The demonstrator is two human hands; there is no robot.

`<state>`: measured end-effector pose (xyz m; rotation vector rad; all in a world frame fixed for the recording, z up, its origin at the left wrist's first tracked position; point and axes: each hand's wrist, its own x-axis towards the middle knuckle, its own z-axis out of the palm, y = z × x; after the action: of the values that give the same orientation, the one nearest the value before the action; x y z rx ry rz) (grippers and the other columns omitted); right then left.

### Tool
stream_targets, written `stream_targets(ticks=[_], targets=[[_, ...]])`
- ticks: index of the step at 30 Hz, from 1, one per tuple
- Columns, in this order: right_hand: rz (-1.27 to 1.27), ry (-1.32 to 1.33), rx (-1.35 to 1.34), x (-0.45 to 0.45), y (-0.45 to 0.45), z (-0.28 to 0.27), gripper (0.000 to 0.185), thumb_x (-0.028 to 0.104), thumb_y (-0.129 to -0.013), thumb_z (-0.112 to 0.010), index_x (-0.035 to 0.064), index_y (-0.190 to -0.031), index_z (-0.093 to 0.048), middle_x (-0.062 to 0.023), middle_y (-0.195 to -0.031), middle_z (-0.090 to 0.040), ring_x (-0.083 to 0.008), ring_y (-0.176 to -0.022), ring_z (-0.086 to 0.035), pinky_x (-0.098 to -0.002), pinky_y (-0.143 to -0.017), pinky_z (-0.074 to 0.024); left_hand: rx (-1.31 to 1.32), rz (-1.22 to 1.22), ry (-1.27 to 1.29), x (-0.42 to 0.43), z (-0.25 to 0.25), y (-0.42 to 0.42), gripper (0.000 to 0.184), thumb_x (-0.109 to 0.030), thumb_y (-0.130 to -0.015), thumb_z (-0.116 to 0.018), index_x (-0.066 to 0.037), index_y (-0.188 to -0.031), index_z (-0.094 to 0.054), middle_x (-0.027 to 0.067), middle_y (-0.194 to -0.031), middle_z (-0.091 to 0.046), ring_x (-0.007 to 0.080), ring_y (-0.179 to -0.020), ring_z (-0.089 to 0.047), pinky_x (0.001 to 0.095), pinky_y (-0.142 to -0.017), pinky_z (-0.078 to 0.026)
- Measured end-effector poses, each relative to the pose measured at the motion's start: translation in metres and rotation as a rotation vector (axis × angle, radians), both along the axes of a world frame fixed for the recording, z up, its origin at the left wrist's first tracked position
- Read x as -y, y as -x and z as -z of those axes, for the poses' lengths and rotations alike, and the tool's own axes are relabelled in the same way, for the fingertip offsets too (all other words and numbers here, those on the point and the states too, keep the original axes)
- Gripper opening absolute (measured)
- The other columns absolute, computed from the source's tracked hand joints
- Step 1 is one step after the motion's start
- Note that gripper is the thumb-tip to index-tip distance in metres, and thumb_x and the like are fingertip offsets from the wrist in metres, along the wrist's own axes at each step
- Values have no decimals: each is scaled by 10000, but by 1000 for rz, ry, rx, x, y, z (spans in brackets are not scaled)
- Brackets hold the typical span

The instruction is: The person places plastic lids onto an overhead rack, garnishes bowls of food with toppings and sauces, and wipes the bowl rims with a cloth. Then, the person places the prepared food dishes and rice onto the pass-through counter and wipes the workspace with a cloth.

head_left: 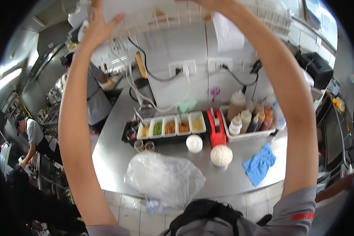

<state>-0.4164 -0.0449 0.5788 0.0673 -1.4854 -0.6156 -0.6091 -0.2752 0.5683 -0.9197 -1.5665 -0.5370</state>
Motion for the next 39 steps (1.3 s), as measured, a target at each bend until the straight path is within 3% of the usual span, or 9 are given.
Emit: stream_targets(ticks=[3, 6, 10, 14, 17, 22, 29, 33, 39], targets=[[-242, -5, 186, 22, -26, 44, 883, 430, -685, -684, 82, -1362, -237, -171, -1388, -261, -367, -1251, -279, -431, -1011, -270, 162, -37, 53, 17, 44, -69, 816, -354, -745, -653, -96, -1373, -202, 217, -1378, -260, 354, -1296, -216, 437, -1045, -192], [-648, 175, 442, 59, -50, 145, 306, 162, -716, -685, 65, -994, -602, -124, -961, -607, -284, -898, -565, -336, -763, -447, 206, -14, 253, 42, 88, -101, 834, -369, -785, -603, -153, -1404, -87, 181, -1417, -210, 385, -1304, -174, 483, -1054, -130], [-708, 538, 1328, 93, -83, 305, 970, 470, -569, -750, 79, -1337, -304, -200, -1353, -321, -373, -1247, -306, -453, -1017, -267, 281, 168, 164, 85, 153, -108, 701, -404, -816, -555, -89, -1368, -259, 127, -1401, -284, 279, -1292, -268, 393, -1032, -231], [-855, 1202, 1197, 128, -97, 417, 907, 465, -628, -728, 35, -1318, -326, -208, -1351, -317, -333, -1225, -355, -381, -997, -311, 1149, 392, -262, 179, 273, -150, 673, -66, -821, -527, -91, -1392, -172, 77, -1451, -156, 213, -1323, -183, 368, -1050, -221], [-860, 1498, 1699, 136, -90, 433, 619, 311, -689, -691, 23, -1192, -474, -163, -1093, -545, -261, -990, -539, -360, -856, -418, 1366, 191, 234, 220, 383, -176, 942, -98, -620, -704, -63, -1390, -161, 112, -1457, -110, 227, -1337, -118, 401, -1074, -141], [-1340, 1234, 1498, 207, -56, 337, 298, 148, -712, -581, 48, -991, -554, -114, -745, -583, -216, -677, -570, -360, -651, -442, 1424, 258, 339, 169, 393, -193, 828, -199, -635, -716, -29, -1329, -298, 157, -1368, -274, 253, -1263, -241, 386, -1034, -196], [-1007, 591, 1582, 302, -64, 323, 297, 268, -719, -620, 78, -929, -532, -103, -803, -550, -286, -789, -542, -404, -646, -438, 1227, 399, 79, 138, 373, -224, 655, -201, -710, -669, -39, -1264, -360, 144, -1194, -445, 216, -1092, -433, 342, -922, -340], [-934, 510, 1117, 277, -100, 284, 462, 421, -708, -611, 76, -1004, -529, -97, -900, -542, -253, -873, -529, -360, -660, -439, 1657, 564, 403, 177, 409, -233, 580, -215, -729, -657, -39, -1219, -400, 141, -1153, -471, 217, -1071, -454, 344, -899, -356], [-1562, 156, 1111, 261, -147, 314, 367, 391, -808, -501, 29, -872, -492, -145, -910, -477, -283, -846, -513, -370, -713, -432, 2009, 899, 1104, 131, 393, -258, 475, -235, -758, -639, -38, -1151, -461, 137, -1092, -510, 219, -1038, -486, 347, -864, -379]])
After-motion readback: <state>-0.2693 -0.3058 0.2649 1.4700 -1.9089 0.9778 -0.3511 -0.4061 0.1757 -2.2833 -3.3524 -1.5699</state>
